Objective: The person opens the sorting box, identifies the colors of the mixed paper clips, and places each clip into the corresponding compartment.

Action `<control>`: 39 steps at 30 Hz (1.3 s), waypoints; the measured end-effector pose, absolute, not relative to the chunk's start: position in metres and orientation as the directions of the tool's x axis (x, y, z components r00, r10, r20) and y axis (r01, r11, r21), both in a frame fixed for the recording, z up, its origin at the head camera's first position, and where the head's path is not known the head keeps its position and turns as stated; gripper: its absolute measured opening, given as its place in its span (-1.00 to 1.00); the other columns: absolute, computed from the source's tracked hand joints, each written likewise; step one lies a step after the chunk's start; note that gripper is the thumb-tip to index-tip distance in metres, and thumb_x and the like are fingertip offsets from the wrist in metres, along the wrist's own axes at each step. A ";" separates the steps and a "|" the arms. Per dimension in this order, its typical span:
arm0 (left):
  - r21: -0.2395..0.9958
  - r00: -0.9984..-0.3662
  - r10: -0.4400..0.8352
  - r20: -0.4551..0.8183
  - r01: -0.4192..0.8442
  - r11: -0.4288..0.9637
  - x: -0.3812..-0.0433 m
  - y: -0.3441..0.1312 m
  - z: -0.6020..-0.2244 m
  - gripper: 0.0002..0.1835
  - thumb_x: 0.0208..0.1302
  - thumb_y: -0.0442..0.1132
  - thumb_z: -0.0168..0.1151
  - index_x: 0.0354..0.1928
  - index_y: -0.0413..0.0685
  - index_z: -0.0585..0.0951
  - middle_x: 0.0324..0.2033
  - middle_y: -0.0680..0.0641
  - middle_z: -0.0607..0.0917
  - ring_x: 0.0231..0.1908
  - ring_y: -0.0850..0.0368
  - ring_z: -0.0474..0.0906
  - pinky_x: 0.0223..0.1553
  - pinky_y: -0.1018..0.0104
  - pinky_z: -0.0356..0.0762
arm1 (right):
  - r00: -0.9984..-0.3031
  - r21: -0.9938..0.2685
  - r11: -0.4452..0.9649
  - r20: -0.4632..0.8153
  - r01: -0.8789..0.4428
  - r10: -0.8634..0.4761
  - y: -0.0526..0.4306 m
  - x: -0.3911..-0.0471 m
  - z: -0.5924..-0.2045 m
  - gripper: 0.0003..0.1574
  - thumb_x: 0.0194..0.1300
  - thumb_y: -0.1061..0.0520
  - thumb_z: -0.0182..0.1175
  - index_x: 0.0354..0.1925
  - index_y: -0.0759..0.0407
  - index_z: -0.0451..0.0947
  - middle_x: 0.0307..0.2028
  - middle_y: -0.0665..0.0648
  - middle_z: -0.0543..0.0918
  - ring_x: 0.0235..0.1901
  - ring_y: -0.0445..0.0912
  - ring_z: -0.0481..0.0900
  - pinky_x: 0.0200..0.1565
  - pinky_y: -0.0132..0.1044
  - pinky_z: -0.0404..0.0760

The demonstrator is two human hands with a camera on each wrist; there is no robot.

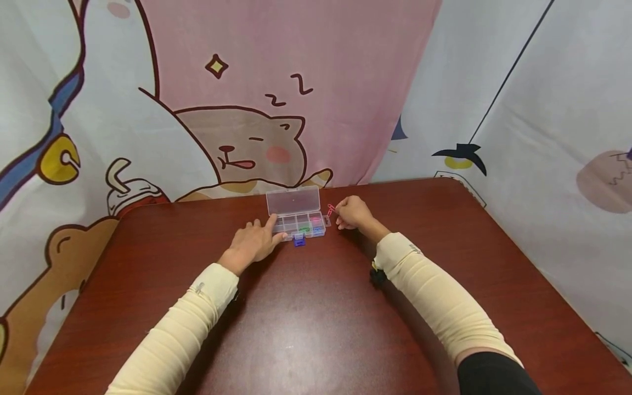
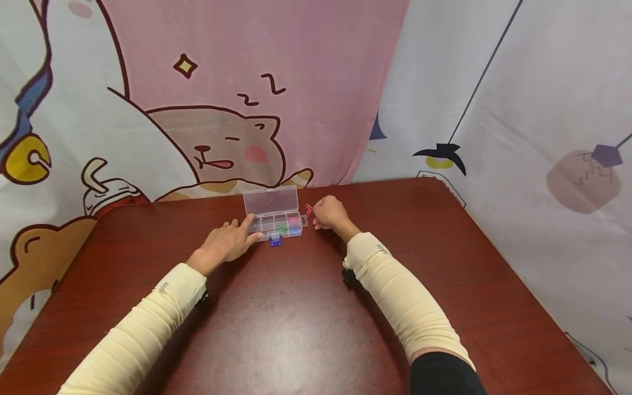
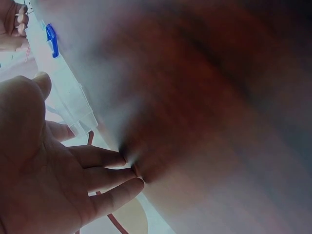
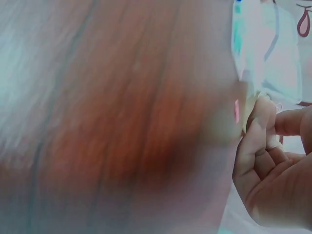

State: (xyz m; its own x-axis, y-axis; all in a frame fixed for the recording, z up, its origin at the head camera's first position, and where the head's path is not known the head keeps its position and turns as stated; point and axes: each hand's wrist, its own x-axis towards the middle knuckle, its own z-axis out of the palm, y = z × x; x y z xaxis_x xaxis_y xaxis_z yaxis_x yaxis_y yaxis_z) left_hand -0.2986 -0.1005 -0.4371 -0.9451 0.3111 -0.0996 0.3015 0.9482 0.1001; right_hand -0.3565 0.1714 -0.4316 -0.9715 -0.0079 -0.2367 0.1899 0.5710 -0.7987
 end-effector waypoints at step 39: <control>0.087 -0.943 0.321 -0.089 0.314 0.945 -0.299 -0.102 -0.439 -0.26 0.46 0.29 -0.25 0.49 0.02 0.06 0.10 -0.43 0.50 0.08 -0.33 0.46 0.02 -0.18 0.47 | -0.970 -0.877 0.456 -0.221 0.154 -0.097 0.155 -0.351 -0.427 -0.69 0.41 0.13 0.13 -0.03 0.30 0.62 -0.68 0.09 0.55 -0.73 -0.16 0.55 -0.54 -0.22 0.62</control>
